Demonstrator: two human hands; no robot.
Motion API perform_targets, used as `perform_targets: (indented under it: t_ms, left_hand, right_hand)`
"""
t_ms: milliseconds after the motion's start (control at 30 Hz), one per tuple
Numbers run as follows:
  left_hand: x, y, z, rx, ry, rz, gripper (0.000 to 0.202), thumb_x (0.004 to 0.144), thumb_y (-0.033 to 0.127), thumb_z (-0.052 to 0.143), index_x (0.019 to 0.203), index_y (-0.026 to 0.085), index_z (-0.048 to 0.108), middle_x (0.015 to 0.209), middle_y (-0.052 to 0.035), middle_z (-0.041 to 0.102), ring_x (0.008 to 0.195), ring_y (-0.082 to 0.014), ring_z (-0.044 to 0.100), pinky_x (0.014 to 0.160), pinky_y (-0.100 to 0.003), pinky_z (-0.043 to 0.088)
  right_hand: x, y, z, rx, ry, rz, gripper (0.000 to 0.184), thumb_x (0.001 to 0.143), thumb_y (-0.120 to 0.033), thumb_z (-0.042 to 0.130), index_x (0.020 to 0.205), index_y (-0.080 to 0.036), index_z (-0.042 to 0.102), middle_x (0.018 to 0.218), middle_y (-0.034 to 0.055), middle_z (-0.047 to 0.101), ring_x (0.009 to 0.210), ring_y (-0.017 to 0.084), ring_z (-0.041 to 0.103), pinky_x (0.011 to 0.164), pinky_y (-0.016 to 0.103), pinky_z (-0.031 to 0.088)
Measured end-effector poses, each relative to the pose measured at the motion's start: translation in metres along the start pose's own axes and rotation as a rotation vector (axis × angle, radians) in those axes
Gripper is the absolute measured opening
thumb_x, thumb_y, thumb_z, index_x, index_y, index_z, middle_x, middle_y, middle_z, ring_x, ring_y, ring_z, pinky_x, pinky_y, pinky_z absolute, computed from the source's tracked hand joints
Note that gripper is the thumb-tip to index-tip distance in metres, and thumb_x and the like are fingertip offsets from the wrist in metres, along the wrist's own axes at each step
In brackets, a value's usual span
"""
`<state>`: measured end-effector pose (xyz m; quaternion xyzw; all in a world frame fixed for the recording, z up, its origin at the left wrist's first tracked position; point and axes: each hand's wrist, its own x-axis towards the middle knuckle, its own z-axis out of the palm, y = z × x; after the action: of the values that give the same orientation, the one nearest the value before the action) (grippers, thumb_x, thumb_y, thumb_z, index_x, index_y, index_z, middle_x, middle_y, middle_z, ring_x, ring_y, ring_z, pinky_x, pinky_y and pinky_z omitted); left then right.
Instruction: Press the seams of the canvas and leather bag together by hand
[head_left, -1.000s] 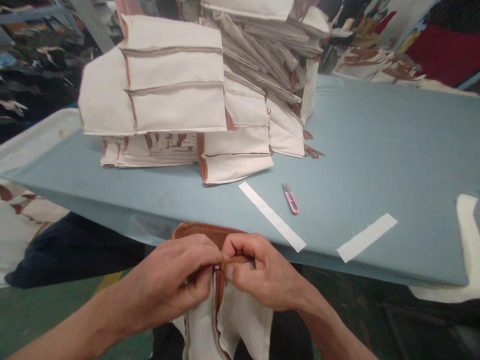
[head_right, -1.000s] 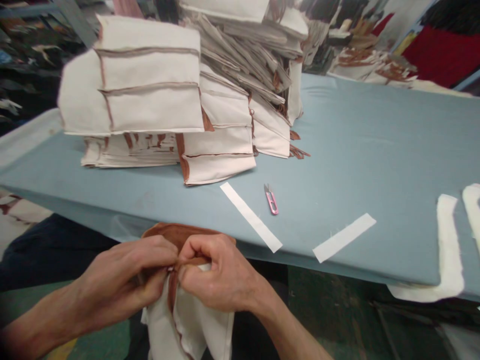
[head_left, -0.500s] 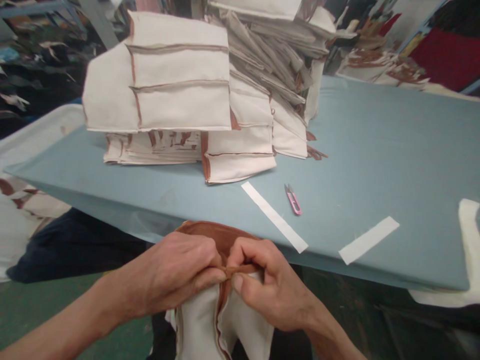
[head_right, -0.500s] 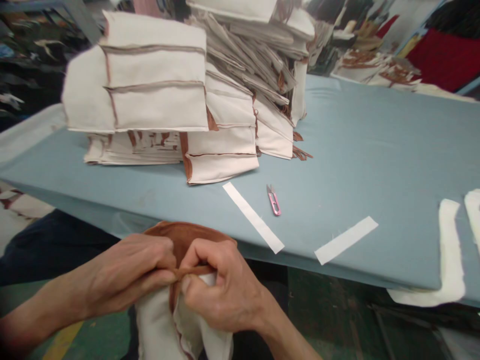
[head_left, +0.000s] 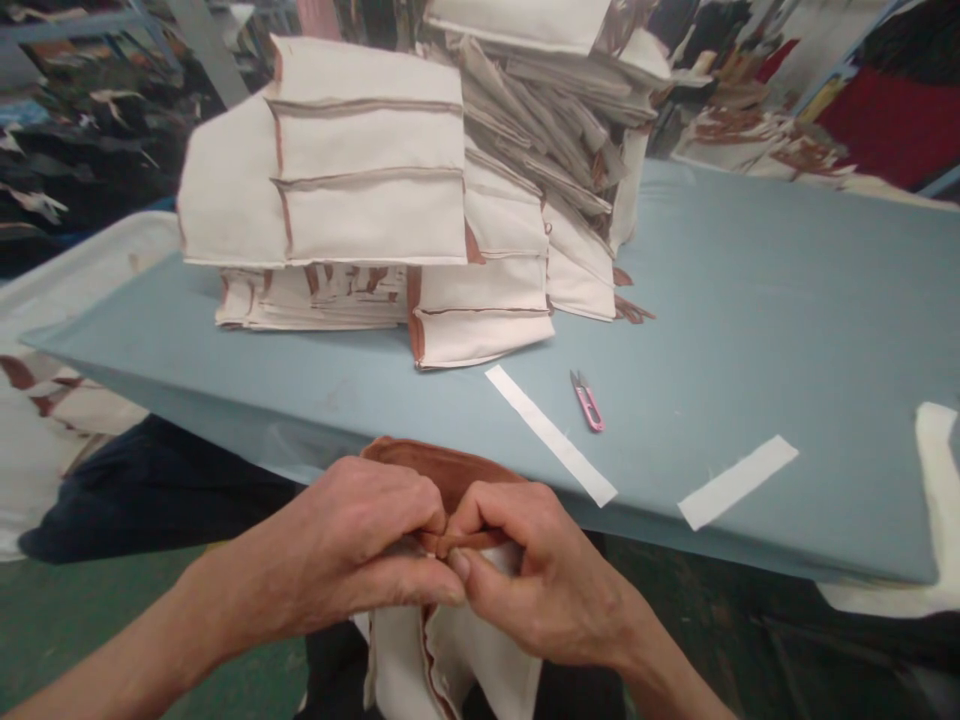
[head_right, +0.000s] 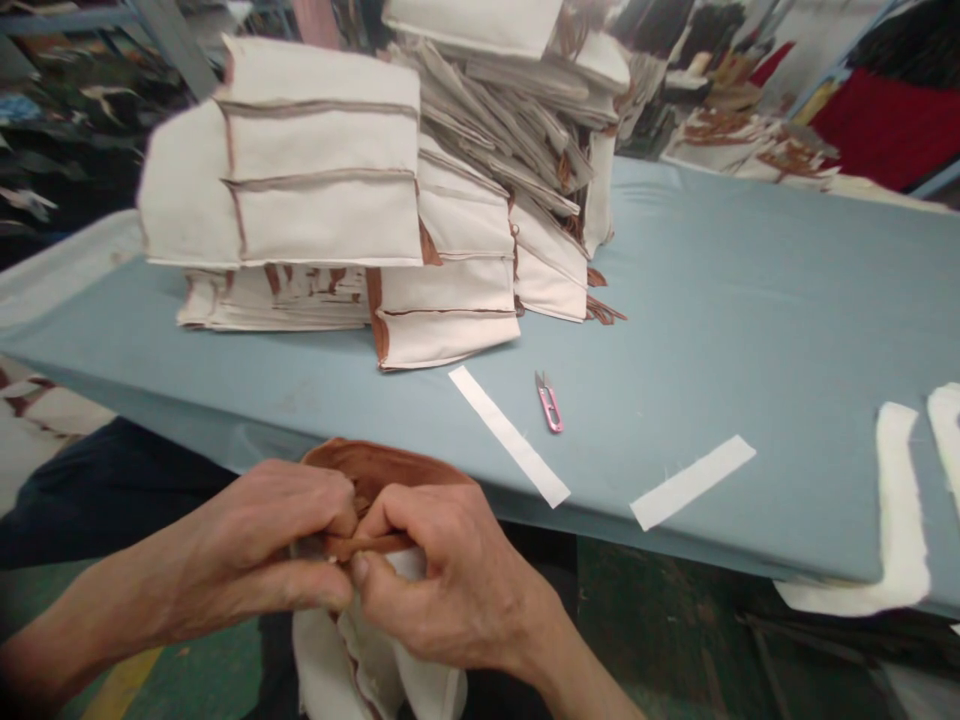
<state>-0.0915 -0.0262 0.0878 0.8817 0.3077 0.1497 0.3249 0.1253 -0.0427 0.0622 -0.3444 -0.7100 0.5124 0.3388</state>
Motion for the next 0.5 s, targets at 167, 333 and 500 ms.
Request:
perform_targets:
  t_ms: [167, 333, 500]
  left_hand:
    - [-0.004, 0.013, -0.001, -0.014, -0.061, -0.068, 0.036, 0.109, 0.035, 0.052, 0.075, 0.022, 0.046, 0.070, 0.0071, 0.053, 0.063, -0.0116, 0.050, 0.061, -0.028, 0.032]
    - [-0.012, 0.022, 0.010, -0.023, -0.020, -0.084, 0.028, 0.104, 0.020, 0.052, 0.077, 0.022, 0.049, 0.074, 0.0069, 0.058, 0.068, -0.0108, 0.053, 0.066, -0.024, 0.037]
    - [-0.025, 0.027, 0.033, -0.061, 0.124, -0.119, 0.039, 0.108, 0.028, 0.042, 0.069, 0.022, 0.046, 0.064, 0.0054, 0.055, 0.062, -0.0114, 0.054, 0.063, -0.025, 0.039]
  right_hand:
    - [-0.007, -0.005, -0.005, -0.123, 0.001, -0.062, 0.016, 0.083, -0.010, 0.063, 0.072, -0.020, 0.055, 0.067, -0.0062, 0.059, 0.062, 0.009, 0.052, 0.065, 0.023, 0.037]
    - [-0.018, -0.009, -0.006, -0.173, 0.050, -0.127, 0.016, 0.082, -0.011, 0.063, 0.074, -0.021, 0.054, 0.065, -0.0070, 0.057, 0.061, 0.009, 0.051, 0.065, 0.023, 0.035]
    - [-0.020, -0.005, -0.017, -0.178, 0.070, -0.062, 0.018, 0.084, -0.033, 0.073, 0.079, -0.022, 0.060, 0.073, -0.0047, 0.063, 0.071, 0.013, 0.058, 0.075, 0.027, 0.038]
